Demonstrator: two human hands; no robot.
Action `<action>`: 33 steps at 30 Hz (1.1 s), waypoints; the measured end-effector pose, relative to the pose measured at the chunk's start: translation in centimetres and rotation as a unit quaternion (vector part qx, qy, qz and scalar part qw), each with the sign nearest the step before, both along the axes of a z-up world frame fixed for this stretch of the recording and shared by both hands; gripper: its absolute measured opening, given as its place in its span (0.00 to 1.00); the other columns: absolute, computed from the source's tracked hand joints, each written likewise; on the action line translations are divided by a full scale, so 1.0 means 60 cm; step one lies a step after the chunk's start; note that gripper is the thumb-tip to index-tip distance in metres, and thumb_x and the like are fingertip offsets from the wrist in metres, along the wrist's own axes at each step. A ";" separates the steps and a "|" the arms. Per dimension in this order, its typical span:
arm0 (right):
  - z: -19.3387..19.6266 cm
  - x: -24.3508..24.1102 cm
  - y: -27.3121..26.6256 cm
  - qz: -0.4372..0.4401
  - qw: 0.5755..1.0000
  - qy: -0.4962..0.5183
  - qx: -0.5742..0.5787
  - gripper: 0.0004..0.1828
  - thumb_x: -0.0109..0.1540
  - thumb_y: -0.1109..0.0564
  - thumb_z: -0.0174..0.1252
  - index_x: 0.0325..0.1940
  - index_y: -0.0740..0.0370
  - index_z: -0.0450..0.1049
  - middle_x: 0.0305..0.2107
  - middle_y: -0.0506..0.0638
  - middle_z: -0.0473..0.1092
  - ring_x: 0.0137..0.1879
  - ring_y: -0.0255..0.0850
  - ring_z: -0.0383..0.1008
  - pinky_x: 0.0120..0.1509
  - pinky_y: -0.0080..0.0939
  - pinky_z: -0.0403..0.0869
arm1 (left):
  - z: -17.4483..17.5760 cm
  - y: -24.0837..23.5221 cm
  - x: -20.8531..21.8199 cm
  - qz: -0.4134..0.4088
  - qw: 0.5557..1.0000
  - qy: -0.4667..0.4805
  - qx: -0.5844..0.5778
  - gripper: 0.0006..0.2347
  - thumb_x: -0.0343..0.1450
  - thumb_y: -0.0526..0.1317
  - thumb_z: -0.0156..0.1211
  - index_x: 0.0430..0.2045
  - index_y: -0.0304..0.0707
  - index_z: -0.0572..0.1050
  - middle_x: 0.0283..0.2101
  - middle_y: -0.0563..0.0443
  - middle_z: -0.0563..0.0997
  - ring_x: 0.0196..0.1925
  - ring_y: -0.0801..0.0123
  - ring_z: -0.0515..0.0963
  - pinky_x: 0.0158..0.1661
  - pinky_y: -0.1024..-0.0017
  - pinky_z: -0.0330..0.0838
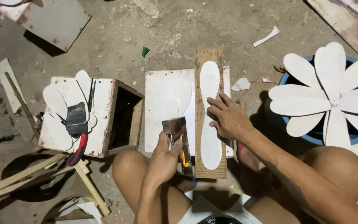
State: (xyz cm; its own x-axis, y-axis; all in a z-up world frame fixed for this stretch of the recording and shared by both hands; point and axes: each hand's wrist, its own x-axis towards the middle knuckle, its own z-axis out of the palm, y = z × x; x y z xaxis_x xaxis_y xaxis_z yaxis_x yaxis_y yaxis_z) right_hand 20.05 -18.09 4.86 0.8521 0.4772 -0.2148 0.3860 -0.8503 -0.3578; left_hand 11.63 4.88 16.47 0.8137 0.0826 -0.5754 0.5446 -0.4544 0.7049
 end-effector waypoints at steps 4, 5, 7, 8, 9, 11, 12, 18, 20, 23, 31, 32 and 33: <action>-0.006 0.004 -0.009 0.017 1.000 -0.015 0.004 0.24 0.61 0.39 0.58 0.59 0.45 0.71 0.74 0.40 0.55 0.81 0.55 0.46 0.63 0.81 0.54 | -0.004 0.002 -0.006 0.002 1.000 0.013 0.003 0.16 0.73 0.42 0.49 0.56 0.46 0.67 0.61 0.53 0.80 0.63 0.63 0.77 0.62 0.68 0.64; -0.008 0.007 -0.013 0.030 0.999 -0.020 -0.002 0.29 0.58 0.37 0.60 0.61 0.45 0.70 0.74 0.40 0.54 0.81 0.54 0.45 0.61 0.84 0.56 | -0.007 0.001 -0.005 0.007 1.000 0.015 -0.001 0.15 0.73 0.42 0.49 0.55 0.46 0.67 0.60 0.53 0.80 0.62 0.64 0.77 0.61 0.68 0.64; 0.020 0.013 -0.011 0.036 0.999 0.013 -0.019 0.34 0.55 0.33 0.61 0.62 0.45 0.69 0.75 0.41 0.52 0.81 0.53 0.44 0.64 0.82 0.54 | 0.003 -0.007 -0.002 0.015 1.000 0.027 -0.005 0.15 0.73 0.42 0.49 0.54 0.47 0.67 0.59 0.54 0.81 0.61 0.64 0.78 0.61 0.69 0.65; 0.034 0.016 -0.010 0.040 0.998 0.046 -0.034 0.38 0.52 0.30 0.63 0.62 0.45 0.69 0.76 0.41 0.50 0.82 0.53 0.42 0.67 0.81 0.53 | 0.009 -0.011 -0.001 0.022 0.999 0.040 -0.008 0.15 0.73 0.42 0.49 0.54 0.47 0.68 0.58 0.54 0.81 0.61 0.65 0.78 0.61 0.69 0.65; 0.037 0.017 -0.009 0.040 0.998 0.046 -0.034 0.38 0.52 0.30 0.63 0.62 0.45 0.69 0.76 0.41 0.50 0.82 0.53 0.42 0.67 0.81 0.53 | 0.023 -0.017 0.004 0.021 0.999 0.039 -0.007 0.15 0.73 0.42 0.49 0.54 0.47 0.68 0.58 0.54 0.81 0.61 0.65 0.78 0.61 0.69 0.65; 0.044 0.019 -0.009 0.048 0.996 0.058 -0.042 0.44 0.47 0.29 0.68 0.63 0.44 0.67 0.76 0.41 0.49 0.81 0.53 0.42 0.68 0.86 0.51 | 0.051 -0.033 0.014 0.009 0.994 0.108 0.017 0.18 0.72 0.44 0.46 0.58 0.46 0.65 0.62 0.49 0.79 0.62 0.58 0.77 0.61 0.64 0.65; 0.039 0.017 -0.010 0.046 0.996 0.059 -0.041 0.44 0.47 0.29 0.68 0.63 0.44 0.67 0.76 0.41 0.49 0.81 0.53 0.42 0.68 0.86 0.51 | 0.051 -0.041 0.017 0.007 0.994 0.108 0.019 0.18 0.72 0.44 0.46 0.58 0.46 0.65 0.62 0.49 0.79 0.62 0.58 0.77 0.61 0.64 0.65; 0.060 0.016 -0.006 0.058 0.995 0.050 -0.064 0.52 0.48 0.27 0.68 0.70 0.46 0.60 0.77 0.42 0.46 0.82 0.53 0.37 0.70 0.85 0.50 | 0.045 -0.084 0.043 -0.027 0.993 0.116 0.024 0.21 0.70 0.44 0.46 0.60 0.47 0.64 0.61 0.49 0.79 0.62 0.55 0.77 0.62 0.64 0.63; 0.108 0.015 -0.001 0.017 0.989 0.135 -0.057 0.55 0.53 0.33 0.66 0.76 0.41 0.46 0.75 0.46 0.52 0.82 0.54 0.40 0.75 0.69 0.49 | 0.056 -0.096 0.050 -0.092 0.992 0.087 0.002 0.24 0.75 0.41 0.47 0.68 0.35 0.54 0.63 0.13 0.67 0.69 0.23 0.62 0.65 0.34 0.56; 0.110 0.014 -0.006 0.016 0.990 0.138 -0.040 0.62 0.54 0.35 0.68 0.80 0.45 0.35 0.75 0.50 0.52 0.82 0.55 0.39 0.75 0.69 0.46 | 0.036 -0.113 0.064 -0.109 0.989 0.097 0.031 0.24 0.75 0.41 0.46 0.68 0.36 0.55 0.61 0.14 0.69 0.68 0.23 0.65 0.64 0.35 0.60; 0.102 0.015 -0.014 0.026 0.988 0.148 -0.015 0.69 0.55 0.37 0.69 0.82 0.54 0.27 0.73 0.56 0.53 0.82 0.57 0.38 0.74 0.69 0.47 | 0.026 -0.149 0.091 -0.121 0.986 0.102 0.052 0.23 0.75 0.39 0.42 0.66 0.31 0.55 0.57 0.11 0.71 0.64 0.23 0.70 0.61 0.36 0.64; 0.098 0.015 -0.015 0.027 0.989 0.144 -0.013 0.70 0.55 0.37 0.70 0.82 0.55 0.26 0.73 0.57 0.53 0.82 0.57 0.38 0.74 0.69 0.47 | 0.014 -0.147 0.093 -0.135 0.984 0.104 0.057 0.23 0.75 0.40 0.42 0.67 0.33 0.54 0.58 0.11 0.71 0.64 0.22 0.69 0.61 0.37 0.64; 0.098 0.015 -0.014 0.027 0.989 0.146 -0.012 0.70 0.55 0.37 0.70 0.82 0.55 0.26 0.73 0.57 0.53 0.82 0.57 0.38 0.74 0.69 0.47 | 0.009 -0.147 0.094 -0.135 0.983 0.106 0.058 0.23 0.75 0.40 0.42 0.67 0.33 0.54 0.58 0.11 0.71 0.64 0.22 0.69 0.61 0.37 0.64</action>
State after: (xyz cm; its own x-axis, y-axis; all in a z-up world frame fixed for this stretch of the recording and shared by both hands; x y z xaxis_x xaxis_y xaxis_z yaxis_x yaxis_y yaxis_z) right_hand 20.94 -18.93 10.74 0.7251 0.5124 -0.4601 0.3145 -0.8408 -0.4406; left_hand 17.29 -3.94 16.99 0.6778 -0.0450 -0.7339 0.5221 -0.6734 0.5235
